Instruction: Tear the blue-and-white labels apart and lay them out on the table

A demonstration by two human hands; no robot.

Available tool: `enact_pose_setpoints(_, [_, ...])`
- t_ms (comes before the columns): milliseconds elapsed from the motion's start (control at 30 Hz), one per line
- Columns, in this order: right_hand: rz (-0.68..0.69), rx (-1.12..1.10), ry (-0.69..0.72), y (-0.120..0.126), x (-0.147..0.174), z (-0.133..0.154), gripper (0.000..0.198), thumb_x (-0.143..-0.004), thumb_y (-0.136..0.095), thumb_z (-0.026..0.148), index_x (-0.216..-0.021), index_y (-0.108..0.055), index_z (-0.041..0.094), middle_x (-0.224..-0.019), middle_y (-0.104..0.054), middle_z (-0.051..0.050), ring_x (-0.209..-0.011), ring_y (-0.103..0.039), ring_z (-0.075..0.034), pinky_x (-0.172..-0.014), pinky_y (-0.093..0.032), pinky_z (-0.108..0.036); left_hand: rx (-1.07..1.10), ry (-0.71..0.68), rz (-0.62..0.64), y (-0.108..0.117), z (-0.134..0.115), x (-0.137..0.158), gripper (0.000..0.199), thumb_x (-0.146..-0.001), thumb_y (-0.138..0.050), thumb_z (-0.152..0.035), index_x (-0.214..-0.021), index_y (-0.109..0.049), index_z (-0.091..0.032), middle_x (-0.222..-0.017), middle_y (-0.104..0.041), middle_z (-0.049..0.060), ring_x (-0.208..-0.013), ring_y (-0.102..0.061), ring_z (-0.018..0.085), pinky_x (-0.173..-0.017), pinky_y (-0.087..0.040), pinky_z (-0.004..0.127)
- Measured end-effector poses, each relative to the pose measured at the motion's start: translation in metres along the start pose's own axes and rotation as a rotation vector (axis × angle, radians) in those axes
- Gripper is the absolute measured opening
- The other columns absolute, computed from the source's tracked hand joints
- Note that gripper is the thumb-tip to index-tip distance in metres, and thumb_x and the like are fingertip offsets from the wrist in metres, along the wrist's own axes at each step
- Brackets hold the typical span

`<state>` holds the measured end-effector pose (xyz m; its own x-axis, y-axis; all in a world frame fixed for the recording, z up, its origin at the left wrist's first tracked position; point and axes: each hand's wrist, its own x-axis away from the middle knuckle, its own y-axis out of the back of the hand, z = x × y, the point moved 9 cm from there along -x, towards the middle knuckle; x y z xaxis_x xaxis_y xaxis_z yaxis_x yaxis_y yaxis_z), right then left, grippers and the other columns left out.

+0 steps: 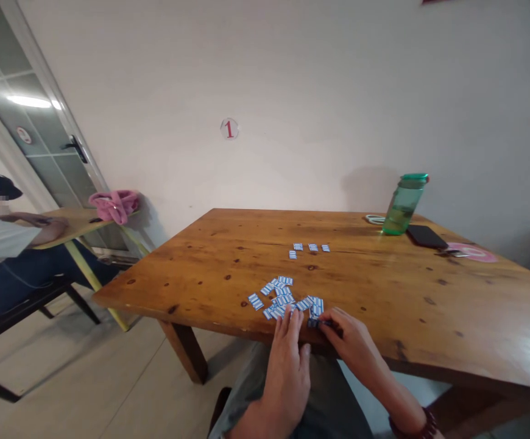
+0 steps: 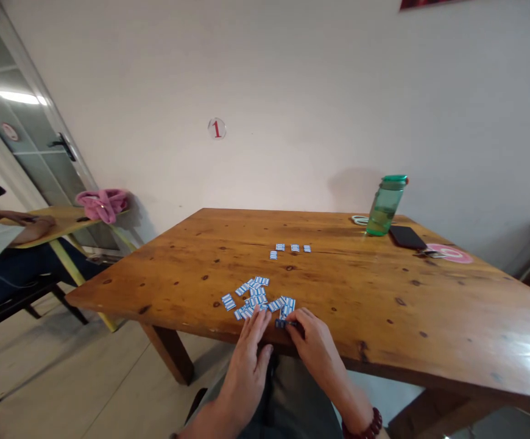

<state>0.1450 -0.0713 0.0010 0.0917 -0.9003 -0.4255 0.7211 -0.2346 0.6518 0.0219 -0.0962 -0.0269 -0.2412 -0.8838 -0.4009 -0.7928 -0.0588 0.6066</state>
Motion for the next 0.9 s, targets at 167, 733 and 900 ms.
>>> enact_pose_setpoints(167, [0.026,-0.003,0.002,-0.001,0.0,-0.001,0.017,-0.077,-0.045,0.023,-0.071,-0.06,0.02,-0.066,-0.06,-0.002,-0.059,-0.055,-0.017,-0.057,-0.043,-0.027,-0.047,0.04,0.079,-0.008,-0.007,0.001,0.053,-0.079,-0.034,-0.008,-0.132,-0.029,0.0,-0.141,-0.027,0.018,-0.132,-0.015,0.023,-0.108,-0.016,0.047])
enact_pose_setpoints(733, [0.027,-0.014,0.02,-0.001,0.0,-0.003,0.015,-0.077,-0.047,0.02,-0.075,-0.062,0.02,-0.07,-0.061,-0.003,-0.064,-0.056,-0.017,-0.061,-0.043,-0.027,-0.114,0.059,0.134,-0.018,-0.012,0.003,0.06,-0.076,-0.035,-0.006,-0.134,-0.022,-0.003,-0.143,-0.023,0.017,-0.132,-0.01,0.025,-0.107,-0.018,0.048])
enact_pose_setpoints(900, [0.025,-0.011,0.022,0.0,0.0,-0.001,0.014,-0.076,-0.046,0.016,-0.073,-0.06,0.019,-0.069,-0.06,-0.002,-0.064,-0.056,-0.017,-0.061,-0.043,-0.027,-0.282,-0.116,0.048,-0.01,-0.027,-0.003,0.069,-0.073,-0.034,0.001,-0.137,-0.011,-0.011,-0.142,-0.027,0.013,-0.132,-0.007,0.024,-0.105,-0.016,0.056])
